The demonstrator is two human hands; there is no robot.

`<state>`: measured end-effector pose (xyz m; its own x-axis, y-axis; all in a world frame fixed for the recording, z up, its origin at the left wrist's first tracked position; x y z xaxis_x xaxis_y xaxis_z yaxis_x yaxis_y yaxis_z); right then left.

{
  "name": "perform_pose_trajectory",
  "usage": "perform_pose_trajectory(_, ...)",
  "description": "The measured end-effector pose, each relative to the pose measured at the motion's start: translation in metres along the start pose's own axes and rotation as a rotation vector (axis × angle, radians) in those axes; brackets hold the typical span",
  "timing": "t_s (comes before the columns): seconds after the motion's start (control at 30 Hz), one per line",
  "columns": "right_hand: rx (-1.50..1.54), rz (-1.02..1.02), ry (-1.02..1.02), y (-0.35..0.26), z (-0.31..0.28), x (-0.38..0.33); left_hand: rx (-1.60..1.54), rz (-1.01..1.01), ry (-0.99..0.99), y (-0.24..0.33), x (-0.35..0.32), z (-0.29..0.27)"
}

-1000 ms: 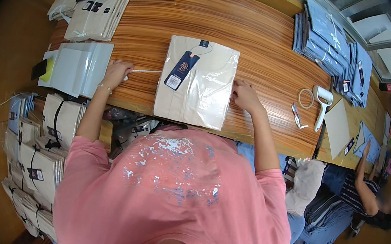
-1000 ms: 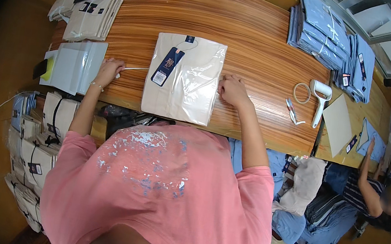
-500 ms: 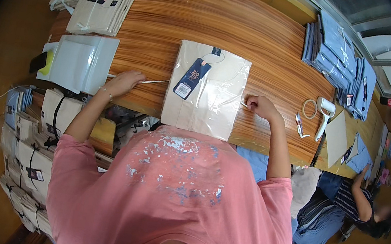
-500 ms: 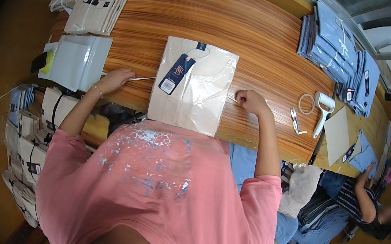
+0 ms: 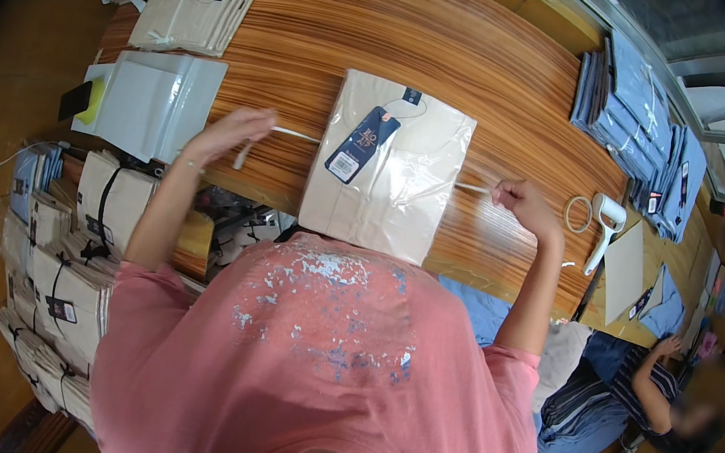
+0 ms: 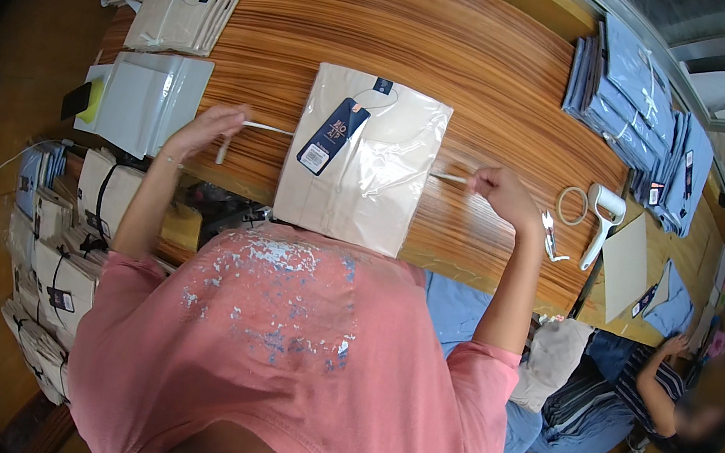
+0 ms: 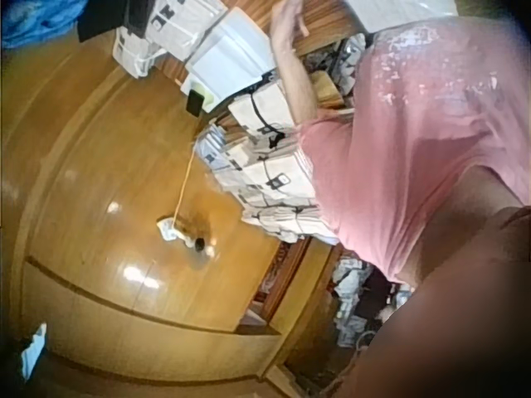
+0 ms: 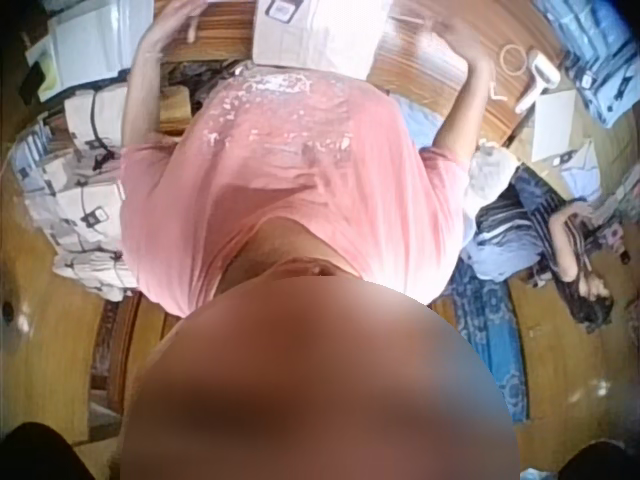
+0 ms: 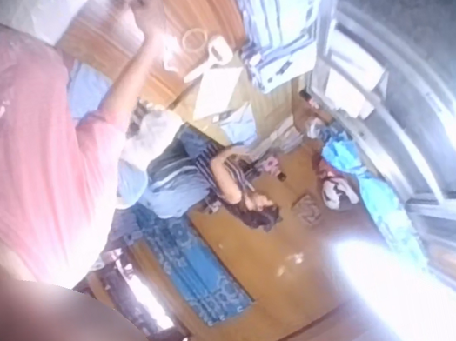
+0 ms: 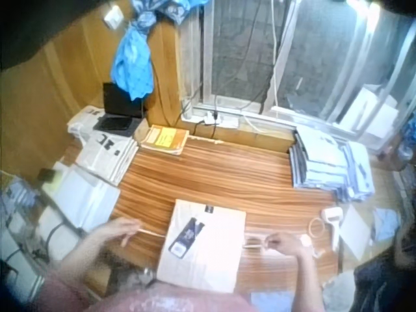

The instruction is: The person folds a beige shirt on a wooden table, places a tag on it, and wraps it in a clear plastic bag. They then secure the package with a rubber band and write on a notebook before stacking the finished item.

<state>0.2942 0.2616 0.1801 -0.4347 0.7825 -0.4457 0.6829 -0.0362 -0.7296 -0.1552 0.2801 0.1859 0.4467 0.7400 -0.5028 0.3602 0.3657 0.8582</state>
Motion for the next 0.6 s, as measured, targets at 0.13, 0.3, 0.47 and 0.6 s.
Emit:
perform_pose_trajectory(0.13, -0.09, -0.171, 0.203, -0.118, 0.029, 0.013, 0.002, 0.266, -0.109, 0.066, 0.029, 0.11)
perform_pose_trajectory(0.3, -0.071, -0.159, 0.311, -0.122, 0.064, 0.027, 0.793, 0.553, 0.453, 0.108, 0.017, 0.14)
perform_pose_trajectory(0.47, 0.043, -0.189, 0.371, -0.123, 0.069, 0.029, 0.555, 0.615, 0.241, 0.1, 0.024, 0.158)
perform_pose_trajectory(0.6, 0.076, -0.243, 0.393, -0.134, 0.079, 0.033, 0.664, 0.694, 0.279, 0.101, 0.027, 0.177)
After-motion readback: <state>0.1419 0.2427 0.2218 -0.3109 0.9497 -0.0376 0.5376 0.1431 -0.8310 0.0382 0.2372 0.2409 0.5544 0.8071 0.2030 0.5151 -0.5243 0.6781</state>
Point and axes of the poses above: each hand's wrist, its own x-axis towards the middle knuckle, its own z-axis out of the palm, y = z × x, the point moved 8 cm from there along x, towards the middle knuckle, and after that the axes turned 3 degrees about -z, right-handed, at the moved point
